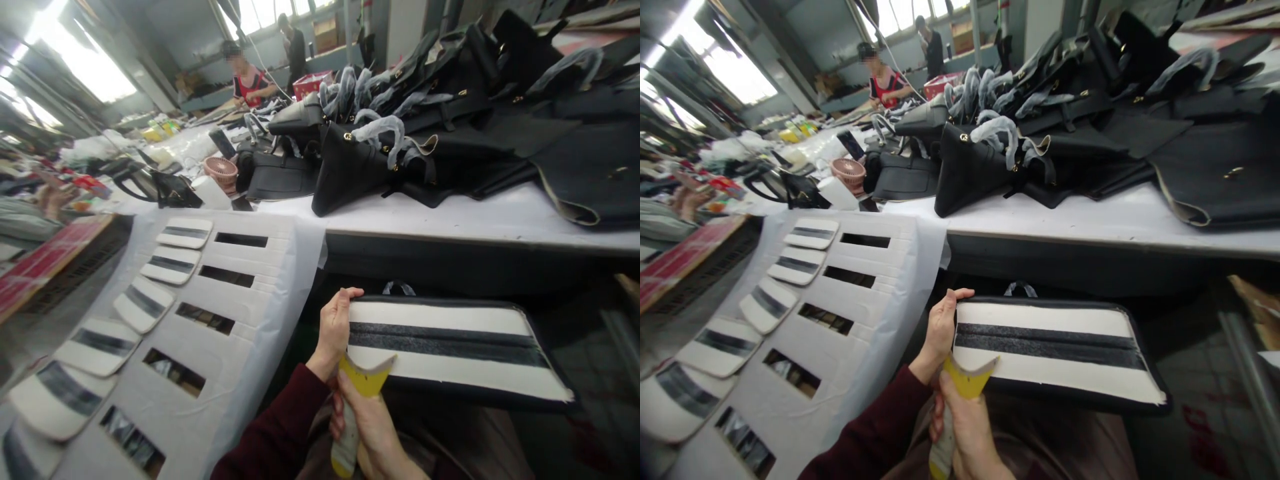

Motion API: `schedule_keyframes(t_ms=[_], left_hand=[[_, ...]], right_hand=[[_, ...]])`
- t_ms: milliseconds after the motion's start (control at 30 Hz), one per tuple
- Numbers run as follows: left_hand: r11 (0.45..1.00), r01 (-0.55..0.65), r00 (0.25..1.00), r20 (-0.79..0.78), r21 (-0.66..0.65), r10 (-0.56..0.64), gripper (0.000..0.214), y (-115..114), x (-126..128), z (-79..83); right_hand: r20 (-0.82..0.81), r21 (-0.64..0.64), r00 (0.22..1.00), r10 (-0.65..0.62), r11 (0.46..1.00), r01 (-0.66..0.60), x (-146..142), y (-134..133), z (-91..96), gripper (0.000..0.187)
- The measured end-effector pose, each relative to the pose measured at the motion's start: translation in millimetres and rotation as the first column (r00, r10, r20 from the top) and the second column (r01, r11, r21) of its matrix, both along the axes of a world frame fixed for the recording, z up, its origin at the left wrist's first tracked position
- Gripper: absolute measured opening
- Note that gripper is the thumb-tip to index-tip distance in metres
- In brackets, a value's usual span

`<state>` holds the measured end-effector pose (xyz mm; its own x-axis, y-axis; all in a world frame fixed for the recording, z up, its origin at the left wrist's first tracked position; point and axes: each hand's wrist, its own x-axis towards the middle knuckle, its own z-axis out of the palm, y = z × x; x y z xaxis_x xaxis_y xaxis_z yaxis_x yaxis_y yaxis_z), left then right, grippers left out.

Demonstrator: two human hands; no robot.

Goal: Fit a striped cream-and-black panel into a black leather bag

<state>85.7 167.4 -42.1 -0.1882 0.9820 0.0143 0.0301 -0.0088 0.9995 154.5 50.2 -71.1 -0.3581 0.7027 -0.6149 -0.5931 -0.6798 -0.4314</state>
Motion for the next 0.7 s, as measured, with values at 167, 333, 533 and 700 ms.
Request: schedule_keyframes(t_ms=[167, 333, 533, 700], left_hand=[[0.995, -0.099, 0.963, 0.256, 0.033, 0.088, 0.052, -11.5, -3.2, -10.1], [0.984, -0.156, 0.852, 0.493, -0.08, 0.176, 0.054, -49.0, -6.3, -28.8], [0.993, -0.023, 0.793, 0.603, -0.113, 0.088, 0.044, -101.1, -10.1, -36.7], [0.988, -0.011, 0.856, 0.508, -0.157, 0.091, 0.041, -117.6, -12.1, -38.1]], right_hand=[[0.028, 0.009, 1.0, -0.003, 1.0, 0.003, 12.3, -1.7, 7.5, 0.053], [0.075, -0.01, 0.996, -0.045, 0.999, 0.045, 25.6, -3.1, 14.8, 0.057], [0.092, -0.015, 0.996, -0.018, 1.0, 0.019, 30.1, -2.8, 18.7, 0.059], [0.064, -0.011, 0.998, -0.026, 1.0, 0.027, 30.7, -3.8, 18.4, 0.055]])
